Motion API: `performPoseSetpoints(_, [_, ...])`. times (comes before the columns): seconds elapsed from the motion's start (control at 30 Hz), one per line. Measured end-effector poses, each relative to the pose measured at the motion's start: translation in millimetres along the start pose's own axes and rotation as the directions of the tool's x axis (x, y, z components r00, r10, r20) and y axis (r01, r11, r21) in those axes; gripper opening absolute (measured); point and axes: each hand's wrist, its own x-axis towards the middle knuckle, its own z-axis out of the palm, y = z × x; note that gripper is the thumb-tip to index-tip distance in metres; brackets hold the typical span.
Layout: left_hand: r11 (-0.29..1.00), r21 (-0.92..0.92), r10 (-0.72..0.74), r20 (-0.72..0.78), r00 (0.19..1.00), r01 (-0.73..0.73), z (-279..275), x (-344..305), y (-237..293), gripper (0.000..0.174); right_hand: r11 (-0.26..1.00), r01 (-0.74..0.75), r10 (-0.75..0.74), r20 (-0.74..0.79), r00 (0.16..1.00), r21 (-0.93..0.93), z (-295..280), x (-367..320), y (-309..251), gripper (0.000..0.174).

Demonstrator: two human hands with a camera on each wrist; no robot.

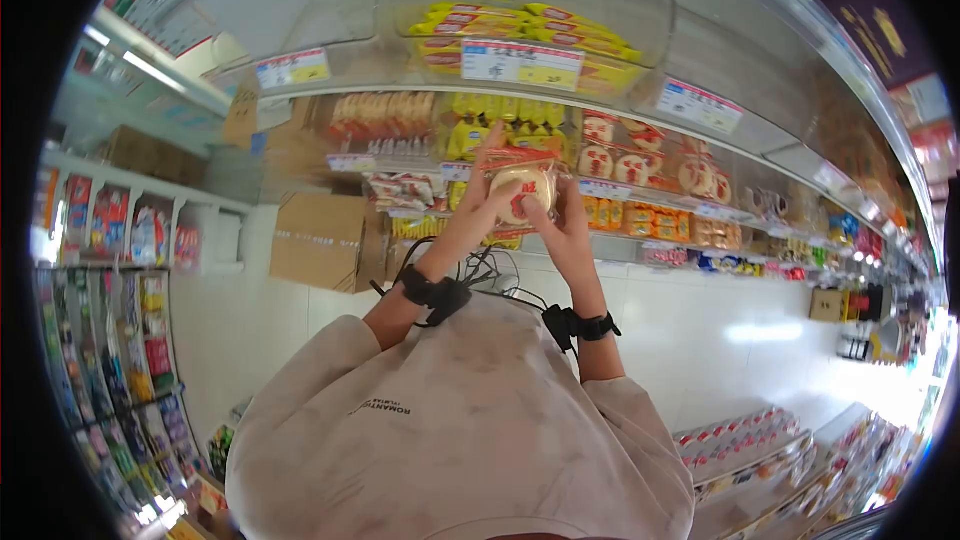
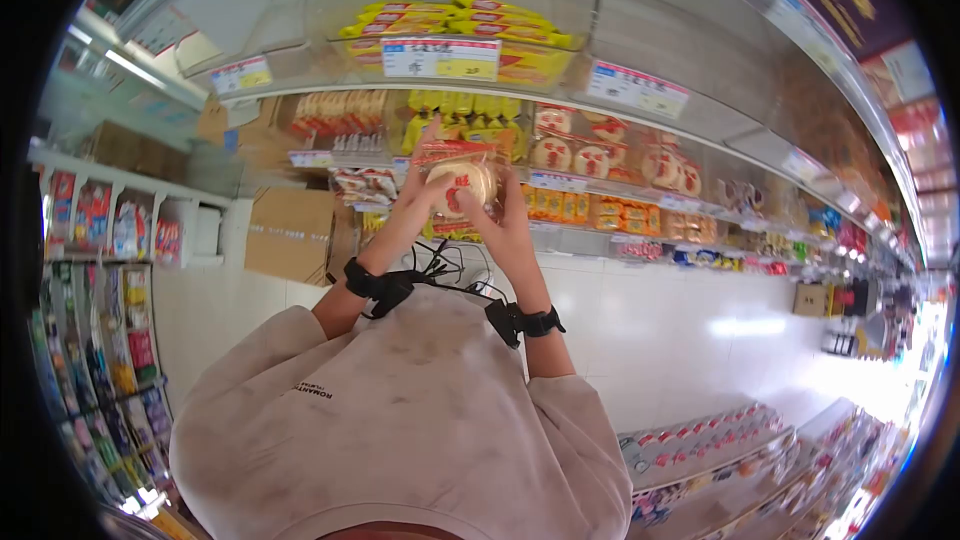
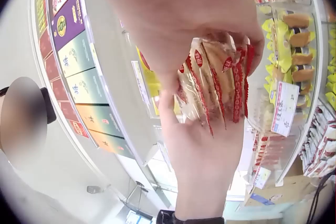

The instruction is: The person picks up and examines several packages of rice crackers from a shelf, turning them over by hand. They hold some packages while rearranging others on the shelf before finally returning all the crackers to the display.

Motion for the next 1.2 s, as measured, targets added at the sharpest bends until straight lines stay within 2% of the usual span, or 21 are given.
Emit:
performPoseSetpoints(0.1, [0.996, 0.081, -0.029, 0.007, 1.0, 0.028, -14, -8, -2, 0.057, 0.996, -0.079, 0.075, 0.093, 0.993, 0.039, 10, 5, 11, 0.055])
performPoseSetpoints(0.2, [0.988, 0.128, -0.076, -0.051, 0.996, 0.082, -40, -16, 9, 0.057, 0.983, -0.149, 0.122, 0.229, 0.966, 0.104, 30, 17, 13, 0.059])
performPoseSetpoints(0.27, [0.986, 0.11, -0.116, -0.075, 0.99, 0.123, -59, -17, 24, 0.057, 0.983, -0.123, 0.084, 0.271, 0.959, 0.133, 52, 27, 8, 0.061])
performPoseSetpoints(0.3, [0.987, 0.095, -0.125, -0.039, 0.991, 0.128, -72, -16, 31, 0.058, 0.983, -0.111, 0.065, 0.289, 0.955, 0.145, 63, 32, 7, 0.063])
performPoseSetpoints(0.37, [0.989, 0.065, -0.135, 0.039, 0.99, 0.132, -100, -10, 43, 0.058, 0.991, -0.123, 0.102, 0.298, 0.949, 0.052, 78, 44, 7, 0.063])
performPoseSetpoints(0.5, [0.99, 0.138, 0.016, -0.105, 0.994, -0.001, -145, 2, 49, 0.057, 0.998, -0.047, 0.057, 0.212, 0.976, -0.049, 122, 74, 17, 0.064])
performPoseSetpoints(0.53, [0.978, 0.204, 0.094, -0.251, 0.963, -0.042, -160, 6, 50, 0.044, 0.999, -0.052, 0.05, 0.186, 0.981, 0.009, 137, 83, 19, 0.064])
performPoseSetpoints(0.6, [0.998, 0.016, 0.057, -0.402, 0.914, -0.055, -199, 10, 54, 0.037, 0.978, -0.024, 0.055, 0.146, 0.988, -0.208, 166, 106, 16, 0.068])
performPoseSetpoints(0.63, [0.994, -0.078, 0.026, -0.467, 0.884, -0.071, -218, 10, 57, 0.036, 0.949, -0.01, 0.051, 0.123, 0.991, -0.314, 181, 119, 15, 0.07])
performPoseSetpoints(0.67, [0.992, -0.086, 0.029, -0.559, 0.829, -0.092, -235, 11, 59, 0.034, 0.847, 0.034, 0.008, 0.078, 0.997, -0.53, 197, 133, 19, 0.075])
performPoseSetpoints(0.77, [0.975, -0.174, -0.019, -0.688, 0.725, -0.14, -288, 7, 60, 0.032, 0.747, 0.087, -0.036, 0.091, 0.995, -0.659, 246, 166, 37, 0.075])
performPoseSetpoints(0.8, [0.961, -0.224, -0.049, -0.713, 0.7, -0.16, -304, 7, 59, 0.029, 0.682, 0.129, -0.12, 0.064, 0.991, -0.72, 263, 171, 44, 0.071])
performPoseSetpoints(0.9, [0.952, -0.263, -0.079, -0.711, 0.698, -0.16, -342, 6, 54, 0.026, 0.418, -0.075, 0.109, -0.032, 0.994, -0.905, 299, 184, 59, 0.068])
performPoseSetpoints(1.0, [0.943, -0.307, -0.126, -0.691, 0.712, -0.131, -364, 5, 53, 0.024, 0.402, -0.072, 0.062, -0.051, 0.997, -0.913, 322, 185, 68, 0.064])
performPoseSetpoints(1.1, [0.939, -0.33, -0.157, -0.662, 0.732, -0.097, -375, 7, 53, 0.023, 0.293, -0.138, 0.107, -0.111, 0.988, -0.946, 337, 187, 79, 0.063])
performPoseSetpoints(1.2, [0.934, -0.349, -0.183, -0.641, 0.745, -0.071, -383, 11, 51, 0.024, 0.257, -0.165, 0.051, -0.157, 0.986, -0.952, 349, 183, 82, 0.064])
